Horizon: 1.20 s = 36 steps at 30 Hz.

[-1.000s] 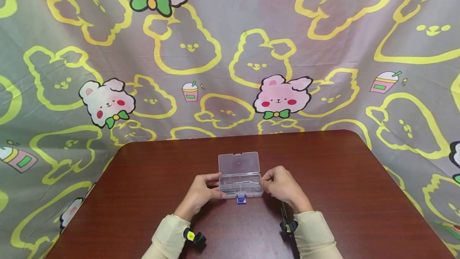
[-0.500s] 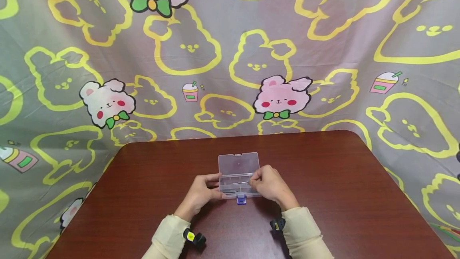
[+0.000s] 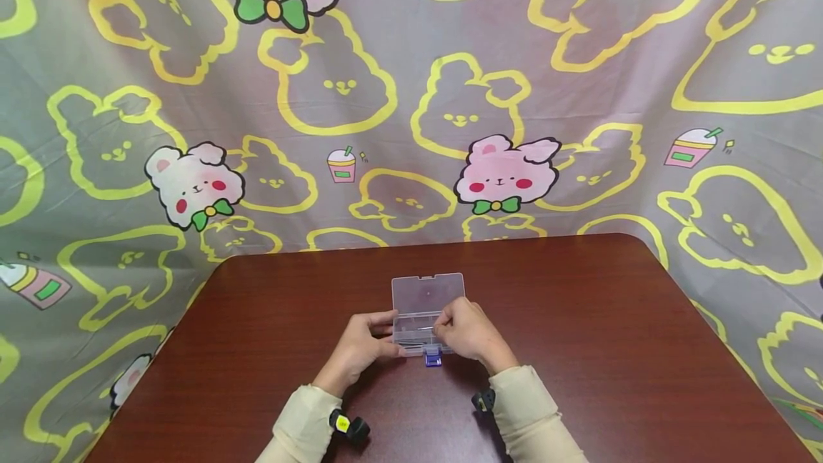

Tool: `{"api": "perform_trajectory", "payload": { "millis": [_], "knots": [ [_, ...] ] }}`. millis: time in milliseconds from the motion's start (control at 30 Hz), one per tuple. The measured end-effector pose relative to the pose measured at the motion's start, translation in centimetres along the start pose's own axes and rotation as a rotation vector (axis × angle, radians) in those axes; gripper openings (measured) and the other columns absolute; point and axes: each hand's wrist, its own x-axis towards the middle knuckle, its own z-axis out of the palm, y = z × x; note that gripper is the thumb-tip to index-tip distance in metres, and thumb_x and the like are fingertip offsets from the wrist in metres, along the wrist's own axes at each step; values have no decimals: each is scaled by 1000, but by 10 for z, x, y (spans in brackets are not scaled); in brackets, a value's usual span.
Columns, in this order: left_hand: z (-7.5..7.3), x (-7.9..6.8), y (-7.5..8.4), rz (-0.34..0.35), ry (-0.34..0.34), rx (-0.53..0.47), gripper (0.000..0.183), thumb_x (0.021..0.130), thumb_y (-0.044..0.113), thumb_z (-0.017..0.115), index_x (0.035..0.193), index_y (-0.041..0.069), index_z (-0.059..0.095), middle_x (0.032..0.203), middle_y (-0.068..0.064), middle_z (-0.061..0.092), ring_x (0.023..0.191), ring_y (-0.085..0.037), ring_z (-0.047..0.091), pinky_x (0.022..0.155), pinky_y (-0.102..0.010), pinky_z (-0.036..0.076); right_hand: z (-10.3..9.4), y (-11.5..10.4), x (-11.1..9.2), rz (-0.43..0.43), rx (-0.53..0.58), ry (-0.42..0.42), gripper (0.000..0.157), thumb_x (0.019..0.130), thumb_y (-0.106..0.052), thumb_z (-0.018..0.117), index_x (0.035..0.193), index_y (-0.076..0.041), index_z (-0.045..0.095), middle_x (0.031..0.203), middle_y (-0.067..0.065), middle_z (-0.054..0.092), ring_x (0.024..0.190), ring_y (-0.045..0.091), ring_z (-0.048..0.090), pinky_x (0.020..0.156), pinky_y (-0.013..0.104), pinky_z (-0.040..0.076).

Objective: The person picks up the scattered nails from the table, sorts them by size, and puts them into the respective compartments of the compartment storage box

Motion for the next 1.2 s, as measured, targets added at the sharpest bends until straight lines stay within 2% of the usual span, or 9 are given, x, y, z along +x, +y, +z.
{"api": "perform_trajectory", "payload": {
  "millis": [467,800,1000,1200],
  "knots": [
    [1,-1,1,-16,2,24,77,64,-19,82,136,-7,58,116,-24,66,102,-32,67,71,-31,59,13,-7,7,-59,-93,-23,14,80,-2,70,69,-9,74,61,-10,60,56,9,51,53,29,44],
    [0,-1,0,0,13,53,74,63,-17,83,133,-8,60,121,-26,64,105,-34,64,73,-28,57,21,-13,8,-91,-158,11,17,79,-2,71,66,-13,73,58,-13,58,56,8,50,53,29,45],
    [0,-2,-1,7,13,63,74,62,-15,84,132,-9,60,123,-25,64,106,-35,63,74,-27,56,22,-15,7,-87,-134,12,17,79,-1,72,67,-13,74,62,-13,61,59,8,51,54,29,45],
    [1,-1,0,-9,16,50,76,62,-19,82,134,-7,59,116,-24,66,101,-32,66,71,-29,58,11,-13,3,-69,-89,30,16,83,-3,73,69,-11,75,62,-11,61,58,9,52,55,29,44]
  ]
}}
